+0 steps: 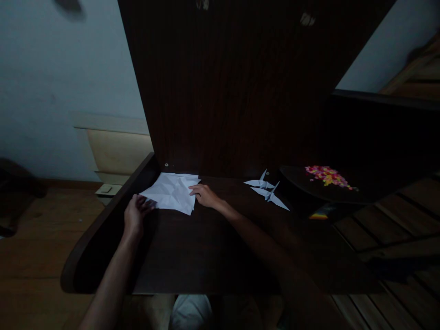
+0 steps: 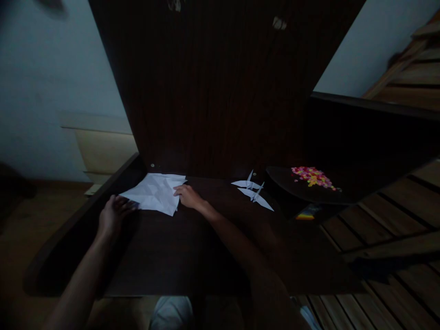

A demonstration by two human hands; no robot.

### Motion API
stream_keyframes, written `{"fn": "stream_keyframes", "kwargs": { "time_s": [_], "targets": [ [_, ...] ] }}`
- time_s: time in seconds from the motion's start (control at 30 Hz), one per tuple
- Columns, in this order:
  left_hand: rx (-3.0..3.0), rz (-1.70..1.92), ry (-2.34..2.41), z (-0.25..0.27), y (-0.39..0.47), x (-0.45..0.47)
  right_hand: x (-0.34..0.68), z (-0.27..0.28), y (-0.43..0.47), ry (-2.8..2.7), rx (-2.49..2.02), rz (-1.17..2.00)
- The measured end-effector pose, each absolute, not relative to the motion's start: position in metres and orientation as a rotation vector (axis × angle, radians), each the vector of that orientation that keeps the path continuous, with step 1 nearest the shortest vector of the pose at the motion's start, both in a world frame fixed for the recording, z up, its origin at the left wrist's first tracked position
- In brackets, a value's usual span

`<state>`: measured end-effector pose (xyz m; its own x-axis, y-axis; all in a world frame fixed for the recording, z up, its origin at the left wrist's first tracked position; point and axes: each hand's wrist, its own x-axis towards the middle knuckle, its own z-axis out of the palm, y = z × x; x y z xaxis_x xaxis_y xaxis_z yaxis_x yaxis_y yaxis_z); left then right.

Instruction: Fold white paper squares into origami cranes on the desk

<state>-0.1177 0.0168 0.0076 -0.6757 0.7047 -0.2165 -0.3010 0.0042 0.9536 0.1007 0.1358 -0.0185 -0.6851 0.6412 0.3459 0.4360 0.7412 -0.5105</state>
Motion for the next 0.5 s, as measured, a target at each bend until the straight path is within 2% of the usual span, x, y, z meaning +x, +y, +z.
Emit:
{"fn": "stream_keyframes", "kwargs": {
  "time_s": [0.13, 0.2, 0.3, 0.4, 0.5],
  "targets": [
    [1.158, 1.942, 2.0, 0.018, 0.002, -0.104, 0.097, -0.024, 0.144, -2.391, -0.825, 0.633],
    [1.526, 1.907, 2.041, 0.025, 0.003, -0.095, 0.094, -0.024, 0.148, -2.328, -0.879, 0.675],
    [1.935, 1.607, 1.927, 0.027, 0.024, -0.086, 0.089, -0.024, 0.154, -2.246, -0.974, 0.705],
    [2.104, 1.343, 1.892, 0.014, 0.062, -0.084, 0.083, -0.025, 0.158, -2.25, -1.046, 0.652],
    [2.23, 0.834, 2.044, -0.005, 0.093, -0.088, 0.078, -0.024, 0.156, -2.346, -1.148, 0.552]
  ]
}}
